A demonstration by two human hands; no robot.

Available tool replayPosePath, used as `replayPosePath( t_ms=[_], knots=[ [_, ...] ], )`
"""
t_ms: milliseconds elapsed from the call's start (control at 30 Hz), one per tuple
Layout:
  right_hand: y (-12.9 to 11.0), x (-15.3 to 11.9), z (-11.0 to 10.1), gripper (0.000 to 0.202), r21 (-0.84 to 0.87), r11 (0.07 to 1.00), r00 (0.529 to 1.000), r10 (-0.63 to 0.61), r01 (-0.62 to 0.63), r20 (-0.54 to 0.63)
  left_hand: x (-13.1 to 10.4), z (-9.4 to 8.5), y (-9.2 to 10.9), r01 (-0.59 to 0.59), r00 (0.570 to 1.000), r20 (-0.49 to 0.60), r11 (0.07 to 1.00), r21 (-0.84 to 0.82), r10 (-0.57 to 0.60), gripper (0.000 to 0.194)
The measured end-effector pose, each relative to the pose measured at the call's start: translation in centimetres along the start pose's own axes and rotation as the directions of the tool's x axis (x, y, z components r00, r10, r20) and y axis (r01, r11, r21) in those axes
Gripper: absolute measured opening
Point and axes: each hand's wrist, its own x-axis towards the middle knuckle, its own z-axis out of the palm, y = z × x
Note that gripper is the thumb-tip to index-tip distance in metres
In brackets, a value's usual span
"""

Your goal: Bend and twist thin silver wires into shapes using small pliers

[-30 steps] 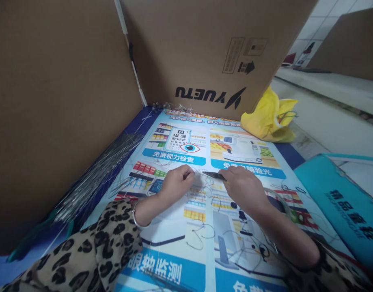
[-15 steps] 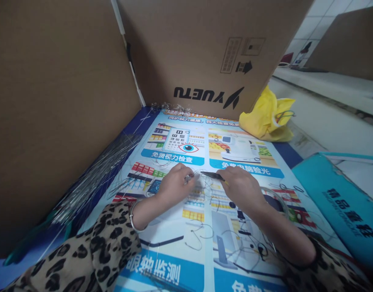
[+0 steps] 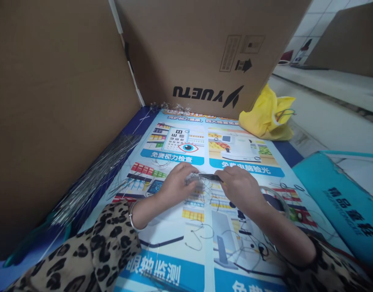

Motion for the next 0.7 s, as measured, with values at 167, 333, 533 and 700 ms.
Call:
replayPosePath(
  t_ms=[167,333,533,700],
  knots=[
    [-0.12,-0.03,-0.07,0.023,0.019,1.0,1.0,-0.015,0.015,0.006,0.08,-0.09,0.1,0.034,0.999,0.008,0.999,-0.007,-0.034,0.018],
    [-0.15,-0.04,-0.04,0.024,0.019,1.0,1.0,-0.018,0.018,0.002,0.03,-0.05,-0.01,0.047,0.999,0.014,0.999,-0.006,-0.047,0.017],
    [-0.22,-0.06,-0.05,0.024,0.008,1.0,0.999,-0.028,0.029,-0.026,0.12,-0.16,0.34,0.093,0.995,0.028,0.995,0.02,-0.094,0.014],
    [-0.22,-0.13,-0.14,0.02,-0.055,0.997,0.996,-0.057,0.053,-0.073,0.23,-0.33,0.8,0.122,0.992,0.032,0.992,0.018,-0.122,0.014]
  ],
)
